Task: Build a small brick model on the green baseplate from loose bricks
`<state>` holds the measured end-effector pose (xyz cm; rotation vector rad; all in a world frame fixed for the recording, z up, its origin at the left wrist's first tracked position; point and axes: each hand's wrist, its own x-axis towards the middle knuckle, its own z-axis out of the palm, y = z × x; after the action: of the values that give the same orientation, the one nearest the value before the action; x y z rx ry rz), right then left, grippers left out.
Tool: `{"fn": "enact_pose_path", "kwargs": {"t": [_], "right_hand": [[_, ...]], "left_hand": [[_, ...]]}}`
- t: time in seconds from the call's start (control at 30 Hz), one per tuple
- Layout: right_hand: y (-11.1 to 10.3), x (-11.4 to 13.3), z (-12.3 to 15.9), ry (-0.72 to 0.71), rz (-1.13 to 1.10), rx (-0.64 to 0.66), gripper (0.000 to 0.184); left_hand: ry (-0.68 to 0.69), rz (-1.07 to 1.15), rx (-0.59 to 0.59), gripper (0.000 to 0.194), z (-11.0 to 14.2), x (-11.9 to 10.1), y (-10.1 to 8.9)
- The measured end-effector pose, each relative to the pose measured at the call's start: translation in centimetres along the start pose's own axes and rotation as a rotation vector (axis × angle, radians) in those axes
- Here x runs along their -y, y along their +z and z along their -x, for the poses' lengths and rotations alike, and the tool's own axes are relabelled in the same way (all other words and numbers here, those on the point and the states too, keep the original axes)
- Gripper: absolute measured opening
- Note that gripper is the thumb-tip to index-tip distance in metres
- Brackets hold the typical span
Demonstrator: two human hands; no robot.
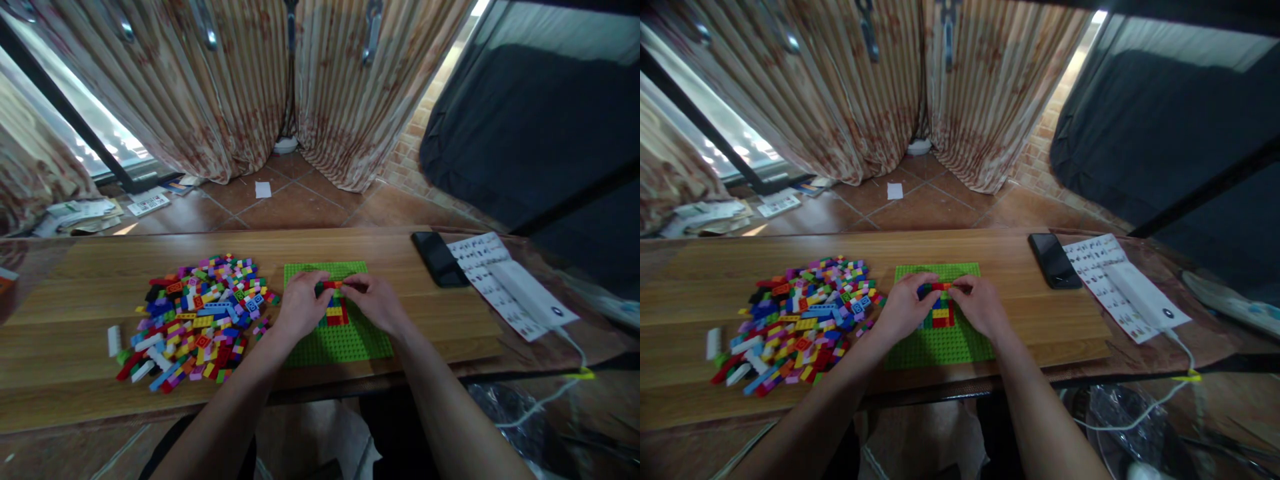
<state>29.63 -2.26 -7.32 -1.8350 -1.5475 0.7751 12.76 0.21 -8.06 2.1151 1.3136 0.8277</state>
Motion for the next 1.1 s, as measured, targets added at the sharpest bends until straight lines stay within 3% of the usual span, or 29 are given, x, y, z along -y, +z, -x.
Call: {"fn": "enact_pose_path", "kwargs": {"t": [0.33, 0.63, 0.77, 0.9, 1.03, 1.1], "right_hand": [[0.1, 0.1, -0.4, 0.053, -0.026, 0.017, 0.015], [0.1, 0.0, -0.6, -0.002, 0.005, 0.048, 0.014], [0.2, -1.0, -0.8, -0.004, -0.081, 0.056, 0.02], [-0.2, -1.3, -1.1, 0.045, -0.219, 0.07, 0.033], [-0.6, -0.9, -1.5, 0.188, -0.317, -0.049, 0.04], [-0.6, -0.6, -1.5, 0.176, -0.319, -0.146, 0.038]], "left_hand": [[-0.039, -0.006, 0.004, 0.015, -0.1, -0.4, 0.2], [-0.023, -0.034, -0.013, 0.009, -0.1, -0.1, 0.6], [0.008, 0.004, -0.025, 0.011, 0.2, -0.3, 0.6], [-0.044, 0.153, -0.067, 0.019, 0.1, -0.3, -0.2], [-0.076, 0.3, -0.173, 0.024, -0.2, 0.4, -2.0], [-0.079, 0.335, -0.238, 0.024, -0.3, 1.1, -3.0]]}}
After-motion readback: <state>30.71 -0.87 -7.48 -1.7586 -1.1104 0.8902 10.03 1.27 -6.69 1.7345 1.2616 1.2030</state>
